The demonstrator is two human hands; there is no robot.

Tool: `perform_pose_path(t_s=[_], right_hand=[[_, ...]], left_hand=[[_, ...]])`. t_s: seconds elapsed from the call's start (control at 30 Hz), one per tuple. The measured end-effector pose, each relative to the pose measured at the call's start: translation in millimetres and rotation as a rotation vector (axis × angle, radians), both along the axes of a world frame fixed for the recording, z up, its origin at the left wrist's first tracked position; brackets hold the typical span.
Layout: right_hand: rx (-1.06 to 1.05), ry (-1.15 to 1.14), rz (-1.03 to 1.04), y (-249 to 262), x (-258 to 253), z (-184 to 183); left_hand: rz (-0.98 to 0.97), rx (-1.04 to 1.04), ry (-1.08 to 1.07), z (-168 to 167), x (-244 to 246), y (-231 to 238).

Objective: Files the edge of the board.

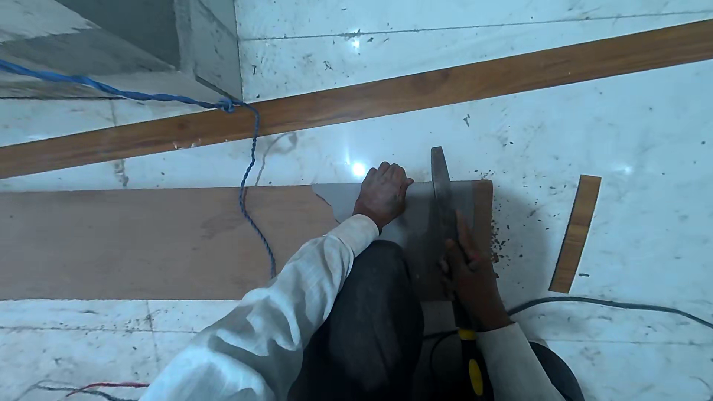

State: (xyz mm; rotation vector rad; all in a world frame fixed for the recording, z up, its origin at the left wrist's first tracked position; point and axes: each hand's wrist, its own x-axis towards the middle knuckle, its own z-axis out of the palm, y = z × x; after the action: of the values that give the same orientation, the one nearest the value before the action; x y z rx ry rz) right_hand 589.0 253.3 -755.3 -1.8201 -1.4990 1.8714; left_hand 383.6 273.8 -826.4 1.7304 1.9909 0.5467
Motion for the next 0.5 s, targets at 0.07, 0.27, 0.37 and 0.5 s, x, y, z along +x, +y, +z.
perform_pose_path(t_s=[0.07, 0.27, 0.37, 0.5], right_hand=[[-0.02, -0.003, -0.005, -0.7, -2.8, 1.7], [0.03, -0.017, 0.023, -2.3, 0.9, -4.2], [-0.03, -0.017, -0.016, -1.4, -0.9, 0.4], [-0.029, -0.014, -0.018, -1.5, 1.2, -0.9]], left_hand=[[-0.003, -0.022, 0.0, 2.7, -0.7, -0.2], [-0.012, -0.025, -0.004, 4.0, -0.9, 0.7], [-0.012, -0.006, 0.009, 2.2, -0.8, 0.2], [-0.014, 0.004, 0.017, 1.2, -0.1, 0.1]])
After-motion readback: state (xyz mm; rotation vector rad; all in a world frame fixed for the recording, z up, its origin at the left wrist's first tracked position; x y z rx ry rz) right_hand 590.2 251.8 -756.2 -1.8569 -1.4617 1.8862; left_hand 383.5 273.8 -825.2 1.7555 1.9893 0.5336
